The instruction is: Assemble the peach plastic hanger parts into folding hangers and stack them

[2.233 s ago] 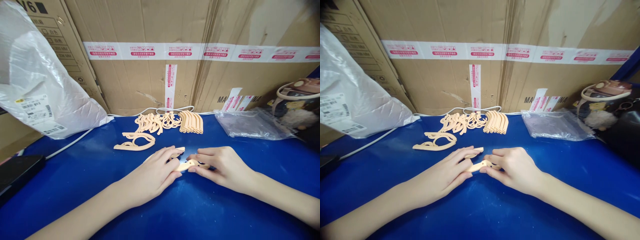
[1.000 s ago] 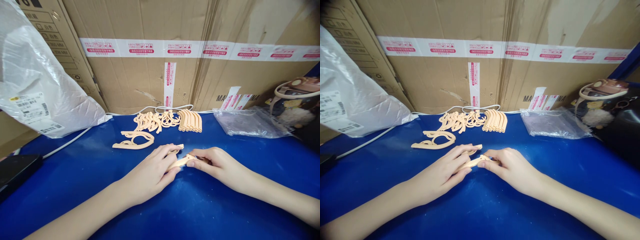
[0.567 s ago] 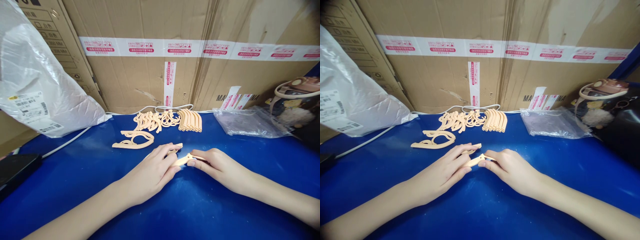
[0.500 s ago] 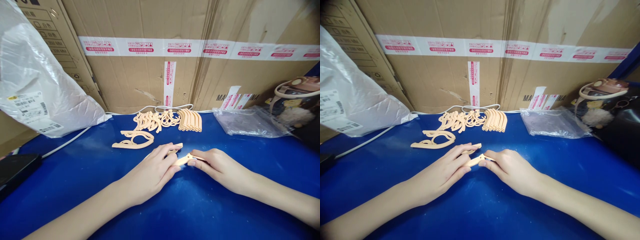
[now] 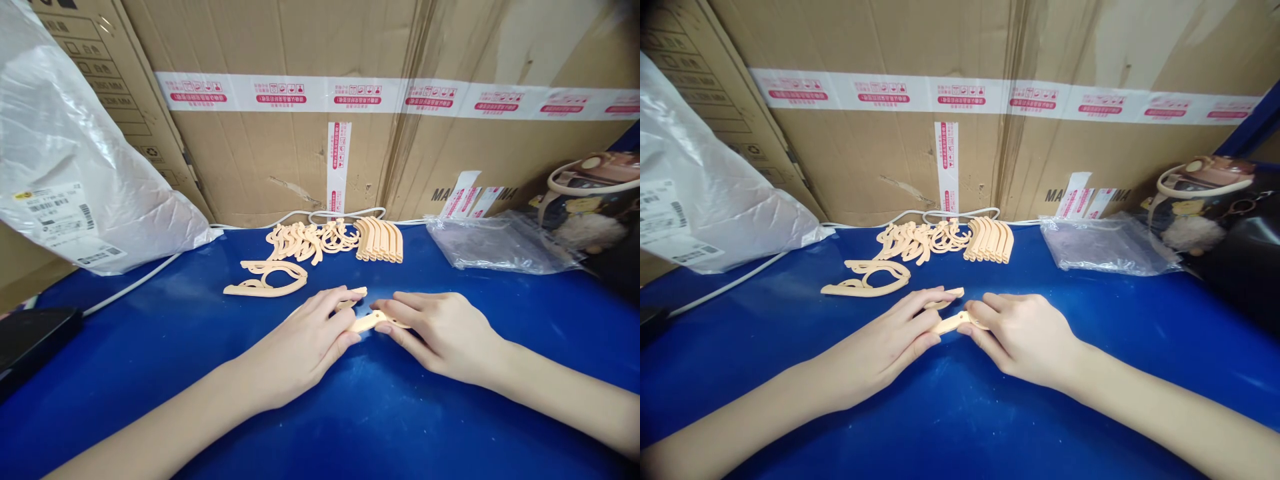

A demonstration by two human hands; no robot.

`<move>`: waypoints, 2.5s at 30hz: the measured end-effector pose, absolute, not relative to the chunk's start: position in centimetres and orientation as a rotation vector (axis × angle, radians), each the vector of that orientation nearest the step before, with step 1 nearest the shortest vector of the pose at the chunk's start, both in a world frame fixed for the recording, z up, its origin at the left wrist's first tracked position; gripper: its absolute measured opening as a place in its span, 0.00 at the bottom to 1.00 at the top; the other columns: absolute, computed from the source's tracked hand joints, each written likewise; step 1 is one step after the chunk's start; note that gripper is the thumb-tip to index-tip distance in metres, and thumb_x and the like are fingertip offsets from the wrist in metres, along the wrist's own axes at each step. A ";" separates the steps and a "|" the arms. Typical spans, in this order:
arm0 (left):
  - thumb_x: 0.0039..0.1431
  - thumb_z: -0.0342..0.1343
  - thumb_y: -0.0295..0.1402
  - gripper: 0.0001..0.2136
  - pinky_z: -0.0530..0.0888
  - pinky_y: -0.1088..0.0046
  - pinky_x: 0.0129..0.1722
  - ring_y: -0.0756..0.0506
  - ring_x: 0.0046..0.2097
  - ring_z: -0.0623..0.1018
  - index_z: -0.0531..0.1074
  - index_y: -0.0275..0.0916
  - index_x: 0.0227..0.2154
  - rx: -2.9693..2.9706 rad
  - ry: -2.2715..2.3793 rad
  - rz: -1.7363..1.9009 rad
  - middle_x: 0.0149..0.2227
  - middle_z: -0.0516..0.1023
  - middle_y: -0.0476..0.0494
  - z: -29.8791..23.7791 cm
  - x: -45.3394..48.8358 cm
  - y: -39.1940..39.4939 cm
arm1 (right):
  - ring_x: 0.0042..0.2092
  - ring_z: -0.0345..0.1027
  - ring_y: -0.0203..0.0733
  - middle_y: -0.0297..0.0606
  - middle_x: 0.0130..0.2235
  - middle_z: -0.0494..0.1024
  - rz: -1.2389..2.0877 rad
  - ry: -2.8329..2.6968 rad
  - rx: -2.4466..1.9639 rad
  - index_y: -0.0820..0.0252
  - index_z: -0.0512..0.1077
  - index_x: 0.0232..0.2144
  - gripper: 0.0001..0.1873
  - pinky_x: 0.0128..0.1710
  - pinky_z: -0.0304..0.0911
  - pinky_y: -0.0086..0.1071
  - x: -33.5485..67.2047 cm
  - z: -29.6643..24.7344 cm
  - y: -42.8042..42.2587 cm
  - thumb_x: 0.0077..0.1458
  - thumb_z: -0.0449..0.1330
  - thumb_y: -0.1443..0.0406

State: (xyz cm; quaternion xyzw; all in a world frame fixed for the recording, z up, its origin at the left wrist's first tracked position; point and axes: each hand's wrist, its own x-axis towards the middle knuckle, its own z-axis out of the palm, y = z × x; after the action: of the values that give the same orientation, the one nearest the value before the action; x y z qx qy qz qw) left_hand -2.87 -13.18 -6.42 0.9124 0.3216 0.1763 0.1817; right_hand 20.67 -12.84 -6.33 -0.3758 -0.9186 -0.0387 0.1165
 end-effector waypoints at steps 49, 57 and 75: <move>0.54 0.52 0.22 0.12 0.76 0.76 0.34 0.44 0.53 0.71 0.70 0.43 0.40 2.189 1.003 0.706 0.52 0.69 0.45 -6.9 -3.2 -12.0 | 0.41 0.63 0.39 0.34 0.38 0.71 0.633 -2.784 -0.798 0.55 0.74 0.33 0.06 0.47 0.56 0.35 21.0 -3.8 -12.0 0.51 0.61 0.69; 0.53 0.56 0.25 0.11 0.71 0.66 0.46 0.45 0.44 0.75 0.70 0.40 0.40 2.392 1.158 0.829 0.41 0.75 0.46 -6.9 -3.2 -12.1 | 0.57 0.60 0.44 0.39 0.53 0.67 0.775 -2.709 -0.943 0.51 0.76 0.40 0.10 0.56 0.56 0.38 21.5 -3.2 -12.1 0.61 0.55 0.65; 0.56 0.52 0.26 0.06 0.72 0.65 0.44 0.43 0.46 0.75 0.68 0.40 0.37 2.534 1.244 0.819 0.43 0.75 0.45 -6.8 -2.9 -12.6 | 0.54 0.63 0.41 0.38 0.55 0.64 0.998 -2.518 -0.842 0.55 0.68 0.40 0.17 0.52 0.61 0.31 19.6 -5.0 -14.2 0.48 0.58 0.76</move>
State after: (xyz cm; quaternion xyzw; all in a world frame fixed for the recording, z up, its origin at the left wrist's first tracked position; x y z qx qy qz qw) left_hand -2.91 -12.65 -6.76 0.8576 0.4212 0.2771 0.1011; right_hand 19.62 -14.22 -4.98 -0.2935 -0.8773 0.3479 0.1520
